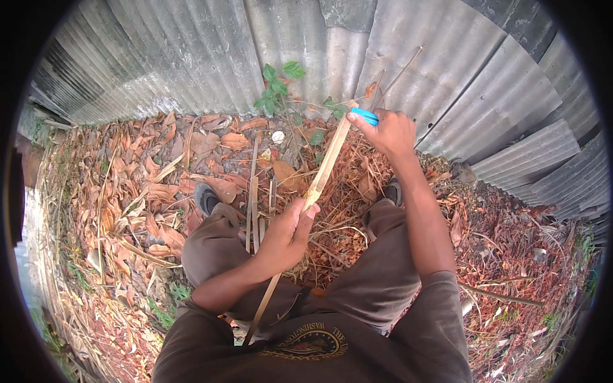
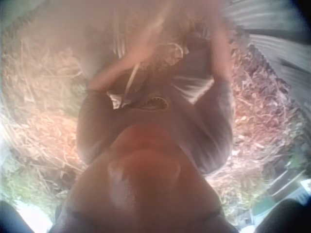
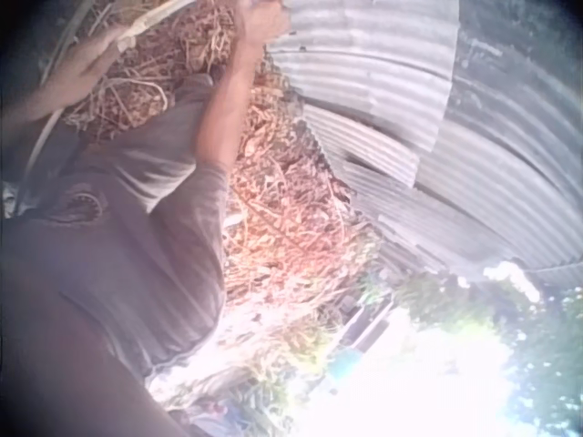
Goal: The person sits on the ground and uses a blue utility knife to shave the surface of a long, thin wooden stick. They hold the stick with their left hand and scrape along its length with the knife in their right hand, removing thin strips of wood.
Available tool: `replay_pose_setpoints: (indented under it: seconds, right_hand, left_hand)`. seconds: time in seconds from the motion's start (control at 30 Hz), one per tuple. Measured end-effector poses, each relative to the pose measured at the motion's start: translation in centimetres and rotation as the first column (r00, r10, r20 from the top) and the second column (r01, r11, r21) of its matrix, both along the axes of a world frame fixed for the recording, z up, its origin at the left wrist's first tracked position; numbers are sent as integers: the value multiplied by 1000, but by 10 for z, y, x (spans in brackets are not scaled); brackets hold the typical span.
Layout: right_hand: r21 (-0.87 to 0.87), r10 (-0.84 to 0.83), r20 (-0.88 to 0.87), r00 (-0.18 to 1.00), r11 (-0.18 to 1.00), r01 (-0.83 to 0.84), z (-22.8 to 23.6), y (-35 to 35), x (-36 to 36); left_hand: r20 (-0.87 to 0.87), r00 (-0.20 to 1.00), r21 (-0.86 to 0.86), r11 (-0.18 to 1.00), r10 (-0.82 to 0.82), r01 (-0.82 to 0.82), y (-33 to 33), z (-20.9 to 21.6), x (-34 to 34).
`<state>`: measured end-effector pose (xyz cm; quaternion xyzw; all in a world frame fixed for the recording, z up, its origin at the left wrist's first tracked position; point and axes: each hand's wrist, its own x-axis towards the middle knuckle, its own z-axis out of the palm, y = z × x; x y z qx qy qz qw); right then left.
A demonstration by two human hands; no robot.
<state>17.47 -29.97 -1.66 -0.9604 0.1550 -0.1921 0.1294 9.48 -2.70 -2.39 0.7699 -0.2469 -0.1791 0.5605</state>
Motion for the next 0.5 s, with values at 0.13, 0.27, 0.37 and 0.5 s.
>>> replay_pose_setpoints:
  seconds: [0.13,0.27,0.37,0.5]
  right_hand:
    - [66,-87,-53,995,994,91,6,-3,5]
    - [180,-396,-92,913,896,407,-8,-88,4]
    - [258,-389,-133,912,874,411,-15,-88,-5]
    - [269,20,-117,993,963,12,-14,-42,-35]
  left_hand:
    - [46,999,-5,1000,10,-9,-3,-3,5]
    - [153,982,-168,976,-113,139,-9,1,-20]
    - [37,993,-132,985,-109,113,-3,-4,-7]
    - [-335,941,-238,971,-45,-39,1,-27,18]
